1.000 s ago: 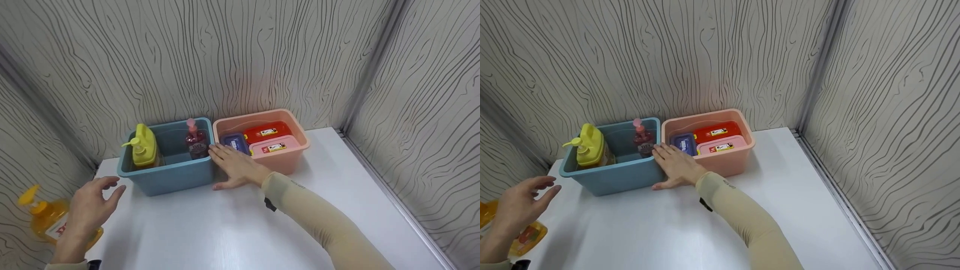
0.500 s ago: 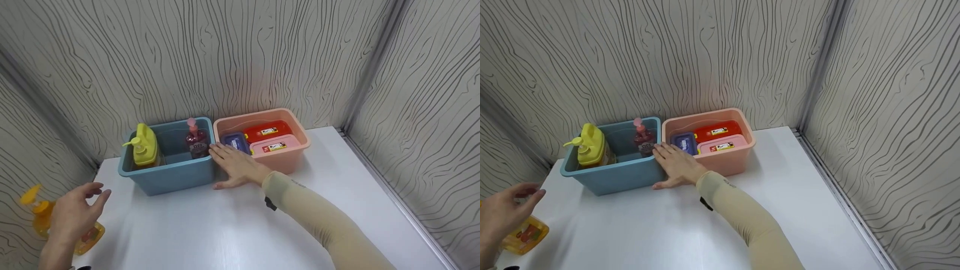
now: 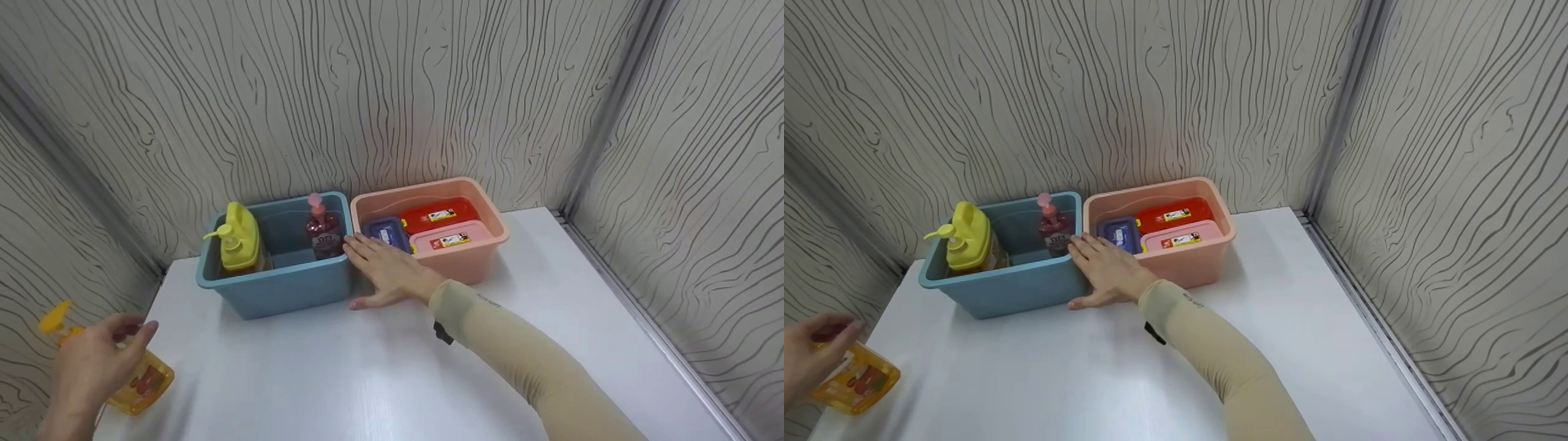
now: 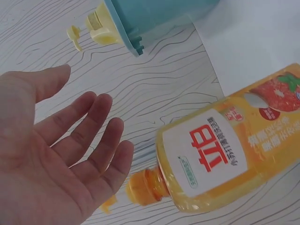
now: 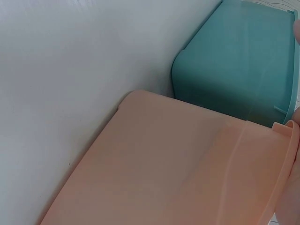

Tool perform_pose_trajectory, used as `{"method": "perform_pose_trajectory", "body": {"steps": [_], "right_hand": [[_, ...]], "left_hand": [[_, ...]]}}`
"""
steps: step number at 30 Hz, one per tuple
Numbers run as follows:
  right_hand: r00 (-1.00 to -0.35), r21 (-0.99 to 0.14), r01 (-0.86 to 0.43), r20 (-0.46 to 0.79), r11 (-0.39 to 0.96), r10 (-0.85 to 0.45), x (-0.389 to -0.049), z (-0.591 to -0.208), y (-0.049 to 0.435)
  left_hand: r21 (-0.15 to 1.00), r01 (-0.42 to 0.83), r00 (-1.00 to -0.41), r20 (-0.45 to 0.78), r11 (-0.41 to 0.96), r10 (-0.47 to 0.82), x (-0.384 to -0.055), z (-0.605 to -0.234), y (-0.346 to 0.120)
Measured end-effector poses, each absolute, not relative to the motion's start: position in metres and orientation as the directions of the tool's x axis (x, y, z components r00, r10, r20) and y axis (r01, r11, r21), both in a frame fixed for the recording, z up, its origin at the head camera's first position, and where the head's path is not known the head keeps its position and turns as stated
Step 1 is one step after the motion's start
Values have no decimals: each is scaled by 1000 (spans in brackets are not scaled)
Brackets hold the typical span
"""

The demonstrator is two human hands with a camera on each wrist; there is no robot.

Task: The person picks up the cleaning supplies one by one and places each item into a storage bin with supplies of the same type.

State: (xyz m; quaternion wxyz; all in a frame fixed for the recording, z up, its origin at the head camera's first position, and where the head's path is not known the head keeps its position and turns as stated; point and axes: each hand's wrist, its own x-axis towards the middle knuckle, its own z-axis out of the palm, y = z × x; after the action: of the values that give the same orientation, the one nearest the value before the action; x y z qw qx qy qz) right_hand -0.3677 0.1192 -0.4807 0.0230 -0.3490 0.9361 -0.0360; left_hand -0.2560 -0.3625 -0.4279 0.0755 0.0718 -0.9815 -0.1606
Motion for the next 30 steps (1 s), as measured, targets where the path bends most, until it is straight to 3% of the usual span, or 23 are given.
{"method": "perform_pose_trajectory", "body": {"steps": [30], "right_hand": [[-755,-89,-652,-19,753,-656,-368,-482,120]], "left_hand": [[354,-281,-943,72,892,-326,-234,-459,-419]]}}
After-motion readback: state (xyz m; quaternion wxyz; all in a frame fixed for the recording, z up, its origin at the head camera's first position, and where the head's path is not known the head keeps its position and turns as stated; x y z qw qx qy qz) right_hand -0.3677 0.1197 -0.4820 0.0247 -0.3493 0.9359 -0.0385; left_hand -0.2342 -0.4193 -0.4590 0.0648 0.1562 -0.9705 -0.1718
